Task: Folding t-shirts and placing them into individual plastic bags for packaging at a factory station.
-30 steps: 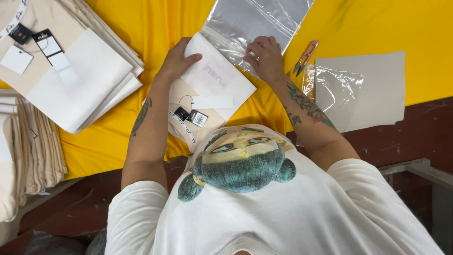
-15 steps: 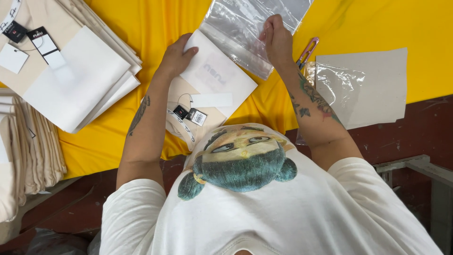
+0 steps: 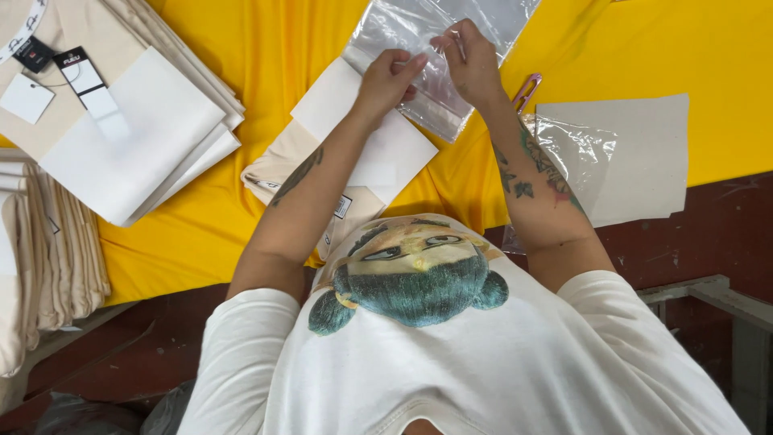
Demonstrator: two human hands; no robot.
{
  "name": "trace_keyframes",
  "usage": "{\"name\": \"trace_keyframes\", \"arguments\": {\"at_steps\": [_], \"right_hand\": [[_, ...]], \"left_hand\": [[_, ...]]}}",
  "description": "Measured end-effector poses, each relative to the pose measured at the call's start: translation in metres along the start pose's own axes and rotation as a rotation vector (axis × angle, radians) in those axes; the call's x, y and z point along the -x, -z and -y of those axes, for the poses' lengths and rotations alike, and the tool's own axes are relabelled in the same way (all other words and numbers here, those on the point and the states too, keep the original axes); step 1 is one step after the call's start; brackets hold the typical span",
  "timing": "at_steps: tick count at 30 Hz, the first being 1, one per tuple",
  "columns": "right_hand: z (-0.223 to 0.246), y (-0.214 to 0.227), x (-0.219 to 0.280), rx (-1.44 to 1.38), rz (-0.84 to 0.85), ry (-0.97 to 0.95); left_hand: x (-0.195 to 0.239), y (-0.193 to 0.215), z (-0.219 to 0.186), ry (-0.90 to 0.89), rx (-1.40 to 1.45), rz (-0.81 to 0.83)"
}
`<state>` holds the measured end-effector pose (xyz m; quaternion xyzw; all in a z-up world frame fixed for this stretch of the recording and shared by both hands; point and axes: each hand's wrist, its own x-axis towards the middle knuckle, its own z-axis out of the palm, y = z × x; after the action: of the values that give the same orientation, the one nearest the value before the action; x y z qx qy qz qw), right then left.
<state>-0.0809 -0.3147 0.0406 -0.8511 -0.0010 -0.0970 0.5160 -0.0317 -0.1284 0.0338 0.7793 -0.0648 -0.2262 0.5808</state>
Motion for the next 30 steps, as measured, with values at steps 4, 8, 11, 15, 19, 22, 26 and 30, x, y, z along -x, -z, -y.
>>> {"name": "trace_keyframes", "arguments": {"at_steps": [4,8,11,15,19,22,26,30], "right_hand": [[0.005,0.003,0.007,-0.208,0.058,-0.2],[-0.008,0.004,0.011,-0.501,-0.061,-0.258],[0.001,0.013,0.012,-0.51,0.002,-0.234],[0.017,0.02,0.008,-0.524,-0.023,-0.317],[-0.001,0.014,-0.004,-0.44,-0.208,-0.442],[0.0,0.02,-0.005,-0.25,-0.124,-0.289],[-0.022,-0.011,-0.008,0.029,0.074,-0.164],[-0.044,-0.043,-0.01,0.226,0.057,0.085]], "left_hand": [[-0.004,-0.031,-0.038,0.389,0.415,0.013],[-0.022,-0.044,-0.017,0.213,0.445,-0.057],[-0.03,-0.041,-0.006,0.282,0.497,-0.133],[-0.026,-0.038,-0.01,0.218,0.46,-0.148],[-0.024,-0.034,-0.013,0.214,0.35,-0.168],[-0.023,-0.027,0.003,0.107,0.087,-0.131],[-0.05,-0.01,0.066,-0.495,-0.786,-0.332],[-0.041,0.041,0.068,-0.568,-1.012,-0.417]]}}
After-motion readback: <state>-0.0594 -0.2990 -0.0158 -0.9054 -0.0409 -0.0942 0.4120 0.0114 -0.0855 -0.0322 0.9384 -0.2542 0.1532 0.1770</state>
